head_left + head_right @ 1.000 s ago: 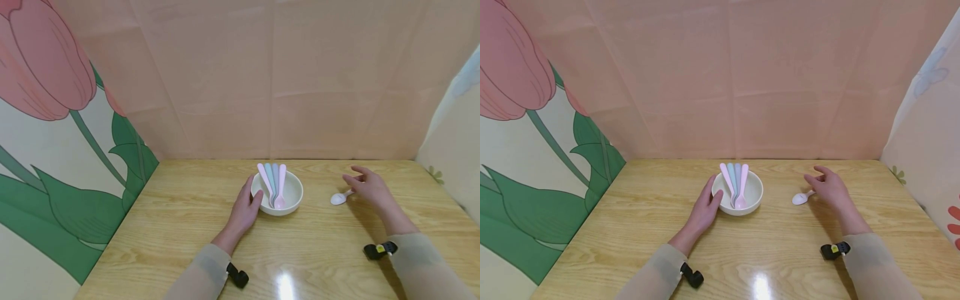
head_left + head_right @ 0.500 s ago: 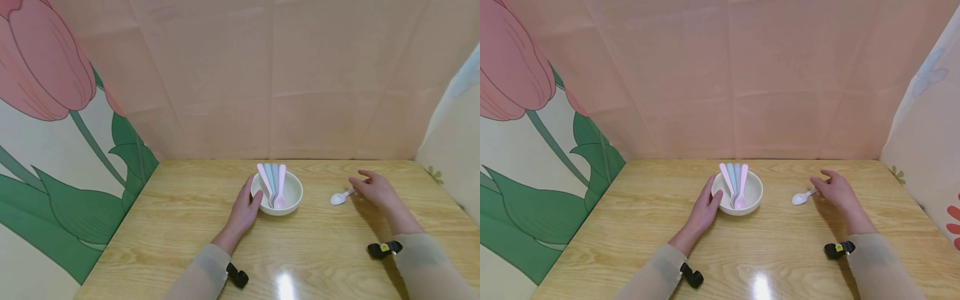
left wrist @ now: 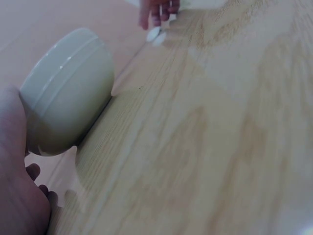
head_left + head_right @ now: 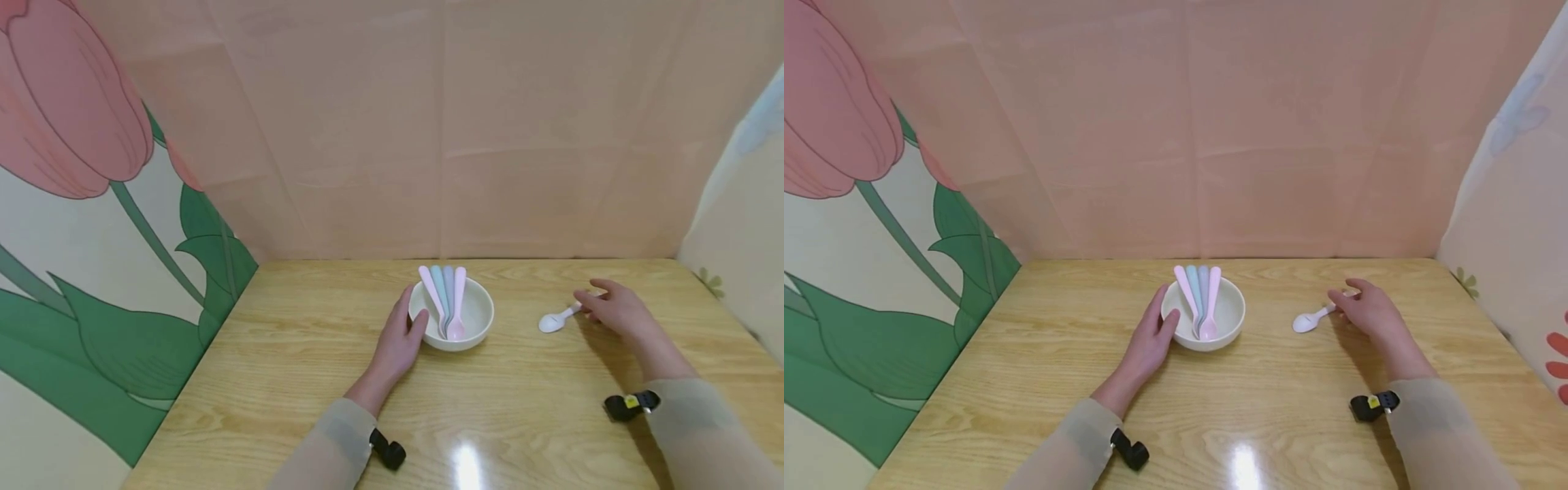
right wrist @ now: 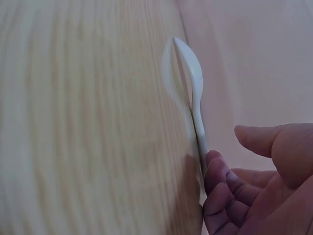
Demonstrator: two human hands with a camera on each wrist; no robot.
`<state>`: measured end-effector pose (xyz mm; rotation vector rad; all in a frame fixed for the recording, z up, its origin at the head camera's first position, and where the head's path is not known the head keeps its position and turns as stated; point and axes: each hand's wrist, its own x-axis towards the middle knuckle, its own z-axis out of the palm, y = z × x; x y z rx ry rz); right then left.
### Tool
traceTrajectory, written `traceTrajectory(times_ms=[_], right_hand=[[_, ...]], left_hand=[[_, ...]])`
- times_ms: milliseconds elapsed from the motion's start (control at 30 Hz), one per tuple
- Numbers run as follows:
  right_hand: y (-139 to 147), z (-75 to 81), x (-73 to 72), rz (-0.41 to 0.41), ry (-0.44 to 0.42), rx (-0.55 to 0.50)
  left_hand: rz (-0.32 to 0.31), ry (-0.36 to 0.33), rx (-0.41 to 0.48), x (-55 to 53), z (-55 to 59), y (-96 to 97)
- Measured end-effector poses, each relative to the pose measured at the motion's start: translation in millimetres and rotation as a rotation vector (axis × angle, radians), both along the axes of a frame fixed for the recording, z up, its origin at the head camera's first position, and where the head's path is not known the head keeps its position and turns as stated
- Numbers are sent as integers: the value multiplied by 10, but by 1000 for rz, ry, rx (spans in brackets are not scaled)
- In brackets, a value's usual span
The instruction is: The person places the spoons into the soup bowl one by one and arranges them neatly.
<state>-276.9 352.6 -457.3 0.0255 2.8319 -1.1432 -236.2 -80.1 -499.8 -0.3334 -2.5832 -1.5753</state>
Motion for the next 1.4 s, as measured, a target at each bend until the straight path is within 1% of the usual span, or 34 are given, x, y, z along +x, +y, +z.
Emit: traceTrajectory(times_ms=[100,267,433,500,733,933,1100,1400], right_hand=[[19,15,-4,-9,-23,18],[42,9,-39,-22,-28,50],[61,-21,-81,-37,-42,52],[60,-27,-102,-32,-47,49],[9,-17,-169,1,-29,100],[-62,12,-190,28,-20,143],[-97,12,-213,27,-27,166],[-64,-45,-258,31,-42,186]], left_hand=[[-3,-7,0,6,15,0],[2,-6,1,15,34,-5],[-4,-6,-2,15,28,-2],[-3,-8,-3,13,26,-1],[-1,-6,-8,3,17,1],[-6,-2,5,9,23,4],[-5,-14,3,16,26,3],[3,-25,-6,28,36,10]])
